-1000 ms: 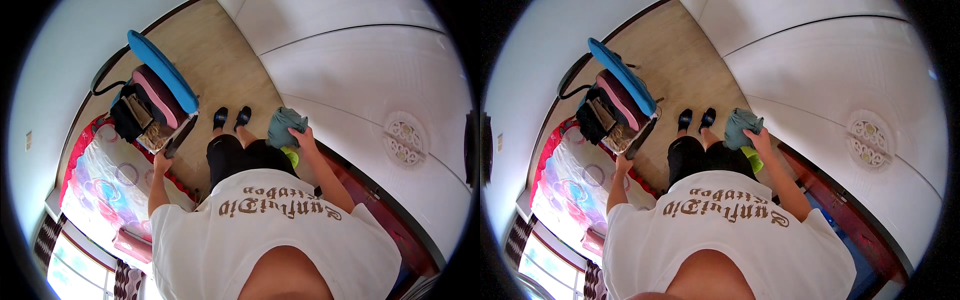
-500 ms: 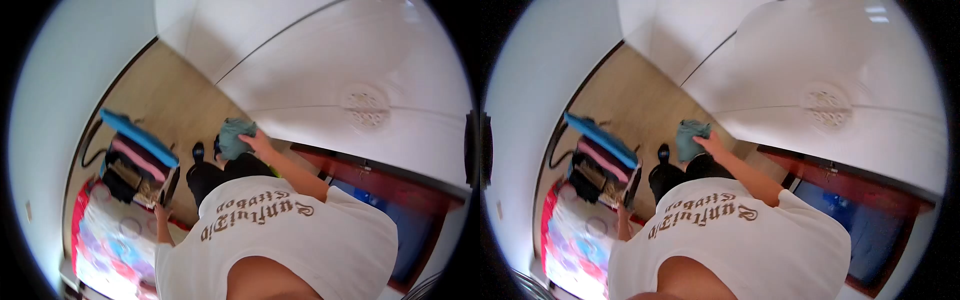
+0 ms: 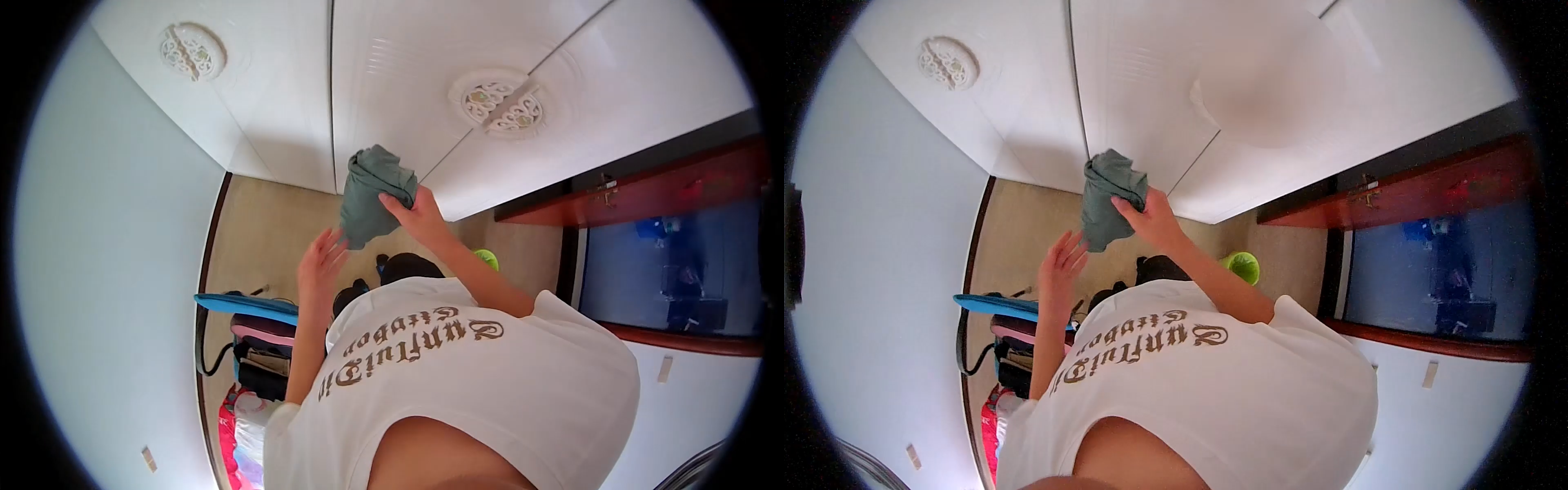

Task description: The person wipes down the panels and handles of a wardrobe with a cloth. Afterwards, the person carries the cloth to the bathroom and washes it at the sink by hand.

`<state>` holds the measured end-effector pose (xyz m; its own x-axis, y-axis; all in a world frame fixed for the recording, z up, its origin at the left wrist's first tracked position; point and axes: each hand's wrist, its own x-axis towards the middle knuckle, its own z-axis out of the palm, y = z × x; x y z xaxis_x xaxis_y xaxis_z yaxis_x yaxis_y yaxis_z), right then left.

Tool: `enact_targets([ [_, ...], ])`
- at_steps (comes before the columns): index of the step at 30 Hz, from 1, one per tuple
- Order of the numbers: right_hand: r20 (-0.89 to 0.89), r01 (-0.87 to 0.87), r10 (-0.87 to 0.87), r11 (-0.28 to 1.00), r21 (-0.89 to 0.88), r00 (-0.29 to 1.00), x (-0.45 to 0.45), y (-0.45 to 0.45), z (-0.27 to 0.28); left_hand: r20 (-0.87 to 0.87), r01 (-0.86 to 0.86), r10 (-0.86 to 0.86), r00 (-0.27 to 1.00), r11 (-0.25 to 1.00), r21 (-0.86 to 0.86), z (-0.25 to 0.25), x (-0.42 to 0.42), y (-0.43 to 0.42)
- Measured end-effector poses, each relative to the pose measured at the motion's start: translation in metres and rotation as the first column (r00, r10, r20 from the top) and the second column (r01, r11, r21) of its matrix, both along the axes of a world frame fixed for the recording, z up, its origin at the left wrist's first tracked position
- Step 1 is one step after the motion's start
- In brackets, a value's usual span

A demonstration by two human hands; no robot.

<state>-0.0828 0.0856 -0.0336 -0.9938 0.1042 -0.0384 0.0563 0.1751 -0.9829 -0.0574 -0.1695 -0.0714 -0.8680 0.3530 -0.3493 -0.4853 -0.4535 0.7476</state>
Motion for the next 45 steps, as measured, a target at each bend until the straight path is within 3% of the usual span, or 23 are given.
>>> enact_targets([
  [1, 0.102, 0.006, -0.039, 0.953, 0.303, 0.994, 0.003, -0.008, 0.037, 0.039, 0.037, -0.043, 0.998, 0.990, 0.137, 0.017, -0.011, 0.015],
  [2, 0.107, 0.014, -0.048, 0.955, 0.297, 0.993, 0.009, -0.007, 0.049, 0.082, 0.062, -0.087, 0.993, 0.960, 0.274, 0.031, -0.017, 0.031],
  [4, -0.170, -0.023, 0.373, 0.461, 0.887, 0.912, 0.014, -0.012, 0.059, 0.178, -0.014, -0.050, 0.983, 0.939, 0.343, 0.052, -0.034, 0.057],
  [6, -0.214, 0.026, 0.425, 0.406, 0.914, 0.880, 0.025, -0.025, 0.060, 0.282, -0.117, 0.002, 0.959, 0.913, 0.390, 0.052, -0.047, 0.076],
  [9, -0.217, 0.033, 0.466, 0.372, 0.928, 0.858, 0.044, -0.037, 0.063, 0.057, -0.028, 0.002, 0.998, 0.884, 0.466, 0.019, -0.049, 0.086],
  [11, -0.166, -0.038, 0.474, 0.391, 0.919, 0.865, 0.048, -0.023, 0.072, -0.041, 0.108, -0.137, 0.990, 0.529, 0.841, 0.004, -0.059, 0.093],
  [12, -0.137, -0.089, 0.497, 0.404, 0.910, 0.857, 0.049, -0.011, 0.077, -0.034, 0.100, -0.132, 0.991, 0.536, 0.838, 0.002, -0.059, 0.095],
  [14, 0.017, -0.348, 0.536, 0.525, 0.777, 0.844, 0.044, 0.011, 0.080, -0.088, 0.047, -0.003, 0.996, 0.863, 0.503, 0.003, -0.054, 0.096],
  [15, 0.017, -0.351, 0.536, 0.529, 0.773, 0.844, 0.036, 0.018, 0.079, -0.085, 0.045, -0.003, 0.996, 0.866, 0.499, 0.004, -0.059, 0.097],
  [17, -0.265, 0.022, 0.188, 0.776, 0.630, 0.946, 0.023, 0.031, 0.076, -0.030, 0.106, -0.111, 0.993, 0.775, 0.624, 0.011, -0.070, 0.100],
  [21, -0.318, 0.055, 0.038, 0.959, 0.278, 0.947, 0.000, 0.013, 0.039, -0.122, 0.113, -0.052, 0.991, 0.810, 0.576, 0.048, -0.075, 0.120],
  [23, -0.165, 0.139, -0.163, 0.979, -0.147, 0.973, -0.009, -0.002, 0.023, -0.144, 0.084, -0.040, 0.989, 0.945, 0.315, 0.069, -0.073, 0.144],
  [24, -0.180, 0.131, -0.157, 0.980, -0.150, 0.971, -0.011, 0.000, 0.026, -0.159, 0.083, -0.034, 0.987, 0.946, 0.313, 0.072, -0.071, 0.157],
  [26, -0.061, 0.110, -0.232, 0.657, -0.746, 0.971, -0.020, 0.004, 0.036, -0.279, 0.103, -0.086, 0.956, 0.994, 0.048, 0.080, -0.067, 0.178],
  [27, -0.002, 0.073, -0.153, 0.483, -0.872, 0.988, -0.025, 0.012, -0.011, -0.318, 0.089, -0.099, 0.943, 0.995, -0.047, 0.086, -0.065, 0.187],
  [28, -0.041, 0.019, -0.117, 0.472, -0.881, 0.992, -0.019, 0.015, 0.006, -0.546, -0.044, -0.252, 0.799, 0.881, -0.471, 0.095, -0.062, 0.196],
  [29, -0.083, -0.043, -0.075, 0.427, -0.903, 0.994, -0.020, 0.024, 0.015, -0.623, -0.288, -0.481, 0.617, 0.598, -0.748, 0.104, -0.062, 0.200],
  [30, -0.124, -0.105, -0.030, 0.347, -0.932, 0.992, -0.024, 0.032, 0.016, -0.631, -0.314, -0.471, 0.617, 0.588, -0.746, 0.112, -0.065, 0.199],
  [32, -0.206, -0.211, 0.044, 0.210, -0.955, 0.978, -0.035, 0.050, 0.018, -0.619, -0.289, -0.682, 0.389, 0.548, -0.785, 0.128, -0.077, 0.192],
  [37, -0.354, -0.328, 0.139, -0.180, -0.927, 0.925, -0.055, 0.074, 0.001, -0.668, -0.292, -0.662, 0.340, 0.601, -0.744, 0.141, -0.092, 0.180],
  [38, -0.364, -0.336, 0.149, -0.185, -0.923, 0.919, -0.060, 0.076, 0.008, -0.712, -0.335, -0.619, 0.332, 0.628, -0.702, 0.141, -0.096, 0.177],
  [40, -0.287, -0.299, 0.118, 0.105, -0.948, 0.951, -0.070, 0.080, 0.033, -0.795, -0.421, -0.524, 0.307, 0.675, -0.607, 0.140, -0.107, 0.168],
  [45, -0.213, -0.216, 0.054, 0.055, -0.975, 0.976, -0.087, 0.083, 0.035, -0.843, -0.583, -0.243, 0.480, 0.630, -0.513, 0.129, -0.163, 0.125],
])
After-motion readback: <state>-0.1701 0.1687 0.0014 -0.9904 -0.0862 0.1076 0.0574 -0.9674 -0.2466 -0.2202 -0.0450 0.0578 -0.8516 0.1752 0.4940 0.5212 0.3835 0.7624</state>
